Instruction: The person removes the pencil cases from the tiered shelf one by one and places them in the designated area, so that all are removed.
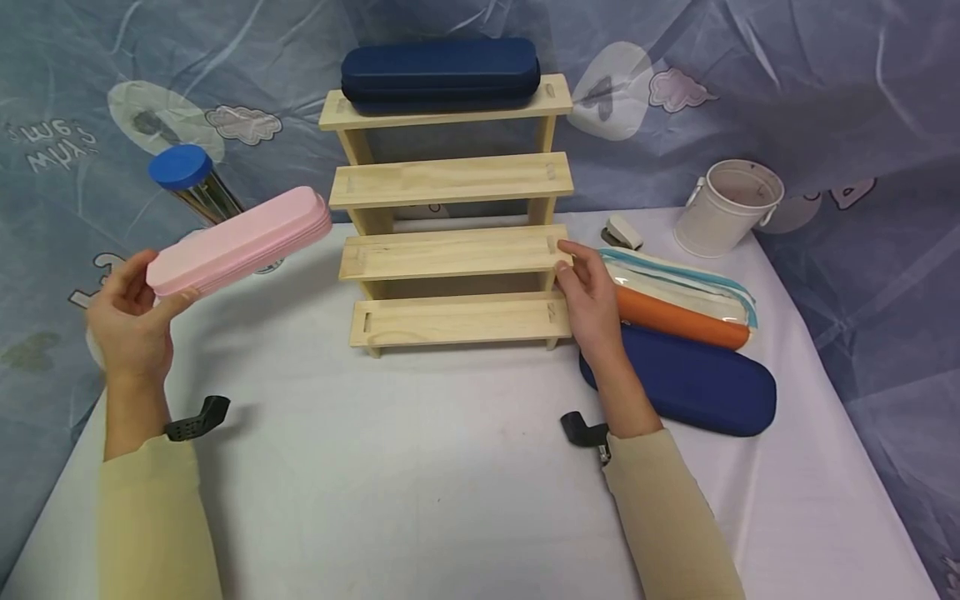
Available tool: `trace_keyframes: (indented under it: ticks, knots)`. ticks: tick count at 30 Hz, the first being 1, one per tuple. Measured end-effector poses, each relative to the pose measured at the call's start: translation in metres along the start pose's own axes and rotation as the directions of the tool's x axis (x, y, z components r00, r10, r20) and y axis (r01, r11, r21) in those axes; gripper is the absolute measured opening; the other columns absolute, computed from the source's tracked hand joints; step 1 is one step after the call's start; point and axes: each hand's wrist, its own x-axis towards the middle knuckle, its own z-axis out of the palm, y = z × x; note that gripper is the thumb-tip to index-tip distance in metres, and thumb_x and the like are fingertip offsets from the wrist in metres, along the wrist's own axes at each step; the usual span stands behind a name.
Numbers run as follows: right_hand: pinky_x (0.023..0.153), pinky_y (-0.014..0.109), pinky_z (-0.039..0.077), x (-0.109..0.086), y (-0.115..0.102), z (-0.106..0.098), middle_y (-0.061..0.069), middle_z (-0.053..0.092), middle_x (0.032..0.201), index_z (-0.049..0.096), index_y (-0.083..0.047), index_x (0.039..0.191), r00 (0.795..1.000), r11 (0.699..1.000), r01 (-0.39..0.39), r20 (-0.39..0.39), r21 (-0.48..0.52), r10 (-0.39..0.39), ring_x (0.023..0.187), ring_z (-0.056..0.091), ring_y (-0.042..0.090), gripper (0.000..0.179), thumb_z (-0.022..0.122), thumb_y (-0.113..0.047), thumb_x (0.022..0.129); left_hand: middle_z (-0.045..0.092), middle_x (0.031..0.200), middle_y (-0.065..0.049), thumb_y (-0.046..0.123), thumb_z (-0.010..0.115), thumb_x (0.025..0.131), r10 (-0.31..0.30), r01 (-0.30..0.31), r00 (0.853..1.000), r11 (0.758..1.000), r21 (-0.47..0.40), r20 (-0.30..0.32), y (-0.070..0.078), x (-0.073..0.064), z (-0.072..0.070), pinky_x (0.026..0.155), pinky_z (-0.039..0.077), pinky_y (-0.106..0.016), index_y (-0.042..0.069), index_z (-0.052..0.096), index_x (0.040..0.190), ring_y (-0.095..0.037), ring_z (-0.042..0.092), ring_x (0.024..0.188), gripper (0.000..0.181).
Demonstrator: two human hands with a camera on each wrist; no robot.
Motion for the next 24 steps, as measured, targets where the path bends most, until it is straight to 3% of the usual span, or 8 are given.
trace_keyframes:
  ticks: [6,14,24]
  knots:
    - [0.101,0.046,0.04,0.0,0.001,0.0,0.016,0.054,0.128,0.055,-0.01,0.133,1.0,1.0,0.006,0.003,-0.008,-0.006,0.118,0.053,0.024,0.037,0.058,-0.023,0.098,0.056,0.125,-0.018,-0.016,0.083,0.061,-0.046,0.046,0.999,0.999,0.03,0.013,-0.015,0.001,-0.005,0.085,0.05,-0.025,0.0,0.064,0.122,-0.029,0.053,0.109,0.066]
    - [0.099,0.042,0.042,0.0,0.001,-0.001,0.016,0.053,0.129,0.054,-0.009,0.133,1.0,1.0,0.01,-0.005,-0.015,-0.01,0.118,0.052,0.024,0.037,0.057,-0.023,0.098,0.054,0.128,-0.016,-0.009,0.086,0.062,-0.085,0.08,0.996,0.991,0.105,0.036,-0.024,-0.002,-0.007,0.09,0.048,-0.025,0.003,0.063,0.125,-0.027,0.051,0.114,0.068]
    - [0.1,0.046,0.04,0.001,0.002,0.0,0.016,0.053,0.129,0.055,-0.011,0.133,1.0,1.0,0.011,0.0,-0.022,-0.011,0.117,0.053,0.024,0.037,0.057,-0.023,0.098,0.054,0.132,-0.011,0.005,0.091,0.062,-0.181,0.172,0.983,0.945,0.279,0.008,-0.038,-0.005,-0.013,0.095,0.044,-0.025,0.01,0.061,0.129,-0.022,0.052,0.118,0.074]
